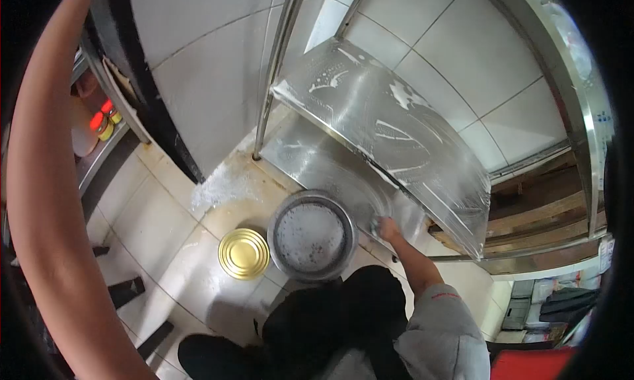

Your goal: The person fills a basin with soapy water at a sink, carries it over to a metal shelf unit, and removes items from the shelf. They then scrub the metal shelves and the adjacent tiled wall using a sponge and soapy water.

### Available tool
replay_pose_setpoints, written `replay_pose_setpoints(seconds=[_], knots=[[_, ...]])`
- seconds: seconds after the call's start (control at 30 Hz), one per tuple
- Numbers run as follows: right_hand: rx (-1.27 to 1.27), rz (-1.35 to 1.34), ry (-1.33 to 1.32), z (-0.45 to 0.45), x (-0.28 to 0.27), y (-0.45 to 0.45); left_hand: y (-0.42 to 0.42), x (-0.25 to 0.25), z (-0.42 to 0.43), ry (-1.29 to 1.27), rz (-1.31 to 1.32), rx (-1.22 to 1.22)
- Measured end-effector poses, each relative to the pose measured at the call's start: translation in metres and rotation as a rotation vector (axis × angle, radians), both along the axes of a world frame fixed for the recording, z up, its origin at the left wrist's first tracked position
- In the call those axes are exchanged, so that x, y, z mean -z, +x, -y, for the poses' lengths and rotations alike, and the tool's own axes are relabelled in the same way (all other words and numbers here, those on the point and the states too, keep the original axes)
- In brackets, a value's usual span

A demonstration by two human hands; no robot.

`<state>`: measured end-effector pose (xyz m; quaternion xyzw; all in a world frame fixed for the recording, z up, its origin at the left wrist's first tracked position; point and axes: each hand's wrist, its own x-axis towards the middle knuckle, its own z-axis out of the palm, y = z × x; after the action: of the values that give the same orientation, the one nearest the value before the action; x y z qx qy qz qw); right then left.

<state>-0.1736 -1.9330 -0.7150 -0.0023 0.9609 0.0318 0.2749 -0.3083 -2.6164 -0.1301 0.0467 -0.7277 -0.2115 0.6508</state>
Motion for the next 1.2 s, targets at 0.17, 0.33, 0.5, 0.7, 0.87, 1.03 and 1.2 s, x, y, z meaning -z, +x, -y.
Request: replay_pose_setpoints(seconds=[0.17, 0.33, 0.5, 0.7, 0.87, 1.03, 1.2], knots=[[-0.077, -0.157, -0.804, 0.156, -0.045, 0.004, 0.043, 0.086, -0.007, 0.028, -0.222, 0.005], [-0.163, -0.199, -0.519, 0.157, 0.043, 0.016, 0.144, 0.197, -0.063, 0.545, -0.048, 0.536], [-0.393, -0.054, -0.292, 0.189, 0.100, 0.022, 0.201, 0.278, -0.060, 0.925, 0.274, 0.489], [-0.372, -0.136, -1.107, 0.251, 0.058, 0.019, 0.204, 0.277, -0.021, 0.620, 0.216, 0.435], [-0.068, -0.723, -0.842, 0.237, -0.027, -0.084, 0.242, 0.275, 0.024, 0.423, 0.195, 0.430], [-0.067, -0.609, -0.469, 0.124, 0.047, -0.090, 0.244, 0.279, 0.031, 0.427, 0.239, 0.320], [0.593, -0.696, -0.313, -0.011, 0.017, 0.100, 0.233, 0.312, 0.023, 0.485, 0.550, 0.465]])
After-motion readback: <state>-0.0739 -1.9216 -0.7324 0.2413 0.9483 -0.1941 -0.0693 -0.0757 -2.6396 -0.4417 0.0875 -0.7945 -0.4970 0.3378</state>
